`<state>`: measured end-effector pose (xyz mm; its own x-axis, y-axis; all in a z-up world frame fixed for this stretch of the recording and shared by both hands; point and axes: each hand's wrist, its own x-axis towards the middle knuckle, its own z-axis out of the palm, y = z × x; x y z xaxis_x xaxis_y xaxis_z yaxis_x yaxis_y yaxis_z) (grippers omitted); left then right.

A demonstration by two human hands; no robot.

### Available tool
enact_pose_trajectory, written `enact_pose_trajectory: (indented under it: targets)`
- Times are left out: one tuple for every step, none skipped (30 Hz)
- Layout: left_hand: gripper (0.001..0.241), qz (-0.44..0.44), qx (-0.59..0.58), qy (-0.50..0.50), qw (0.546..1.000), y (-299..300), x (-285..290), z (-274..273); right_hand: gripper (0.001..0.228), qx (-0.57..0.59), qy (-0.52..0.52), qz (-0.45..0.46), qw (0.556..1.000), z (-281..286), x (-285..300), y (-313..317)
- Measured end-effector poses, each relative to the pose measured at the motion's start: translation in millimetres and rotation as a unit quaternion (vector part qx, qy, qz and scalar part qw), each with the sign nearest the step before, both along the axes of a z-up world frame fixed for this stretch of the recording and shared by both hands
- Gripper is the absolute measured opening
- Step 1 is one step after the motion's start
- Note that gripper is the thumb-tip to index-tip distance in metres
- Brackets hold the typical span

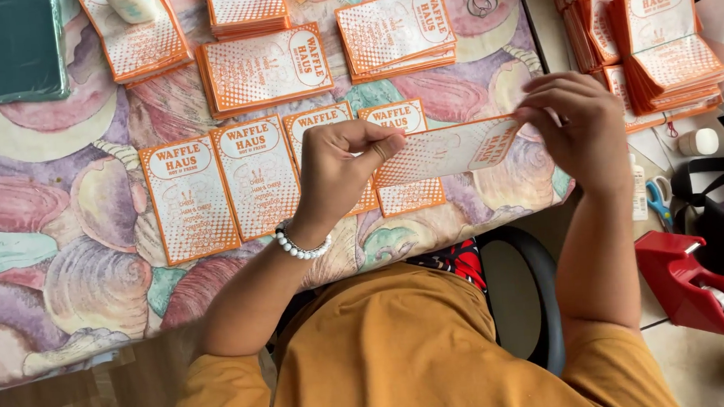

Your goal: Applying glue to paper bag templates and folding them to assemble finished bags.

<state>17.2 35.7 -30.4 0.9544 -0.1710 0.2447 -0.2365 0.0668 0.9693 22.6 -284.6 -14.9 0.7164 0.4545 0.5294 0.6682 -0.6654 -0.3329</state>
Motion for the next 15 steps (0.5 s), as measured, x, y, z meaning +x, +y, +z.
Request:
enact_pose_trajectory:
  targets:
    - [0.007, -0.005, -0.018, 0.018, 1.000, -2.0, 0.3, -2.2, 0.019, 0.033, 0.016, -0.019, 0.999, -5.8, -1.1, -10.3]
    - [0.008, -0.011, -0.036, 0.037, 0.999, -3.9, 0.6, -4.5, 0.020, 0.066, 0.032, -0.037, 0.997, -11.7, -1.8, -20.4]
    - [0.008, -0.009, -0.037, 0.037, 0.999, -2.8, 1.3, -5.0, 0.020, 0.065, 0.033, -0.036, 0.997, -13.2, -4.1, -17.2]
    - [0.009, -0.006, -0.061, 0.062, 0.996, -1.9, 2.7, -5.0, 0.025, 0.143, 0.057, -0.042, 0.987, -14.8, -6.1, -14.2]
    - [0.010, -0.004, -0.086, 0.087, 0.993, -1.2, 3.9, -5.0, 0.034, 0.219, 0.082, -0.047, 0.971, -16.3, -8.3, -11.4]
    - [0.010, -0.003, -0.086, 0.088, 0.992, 0.5, 4.8, -4.9, 0.034, 0.220, 0.084, -0.047, 0.971, -21.9, -9.4, -6.1]
    - [0.009, -0.001, -0.101, 0.095, 0.990, 2.2, 5.7, -4.7, 0.037, 0.313, 0.149, -0.016, 0.938, -27.4, -10.6, -1.0]
    - [0.008, 0.001, -0.117, 0.101, 0.988, 3.9, 7.5, -4.1, 0.066, 0.402, 0.210, 0.017, 0.891, -32.6, -10.9, 4.2]
    - [0.008, 0.001, -0.116, 0.101, 0.988, 5.4, 8.4, -3.5, 0.066, 0.402, 0.210, 0.018, 0.891, -36.0, -7.9, 14.8]
    - [0.008, 0.001, -0.119, 0.103, 0.988, 6.7, 8.8, -3.1, 0.075, 0.433, 0.209, 0.060, 0.875, -39.7, -5.7, 25.2]
    - [0.009, 0.001, -0.122, 0.106, 0.987, 7.8, 9.2, -2.8, 0.088, 0.462, 0.207, 0.103, 0.856, -43.6, -3.5, 35.4]
    - [0.009, 0.000, -0.121, 0.107, 0.987, 8.8, 10.7, -6.9, 0.088, 0.463, 0.207, 0.102, 0.856, -46.0, -3.8, 41.9]
    - [0.008, 0.002, -0.114, 0.099, 0.989, 9.6, 12.3, -10.9, 0.076, 0.485, 0.184, 0.062, 0.853, -48.5, -4.0, 48.2]
    - [0.008, 0.005, -0.106, 0.089, 0.990, 10.4, 14.7, -14.6, 0.066, 0.505, 0.158, 0.022, 0.848, -50.6, -3.1, 54.5]
    - [0.008, 0.004, -0.105, 0.090, 0.990, 15.3, 14.7, -11.0, 0.066, 0.505, 0.158, 0.022, 0.848, -51.4, -2.4, 51.6]
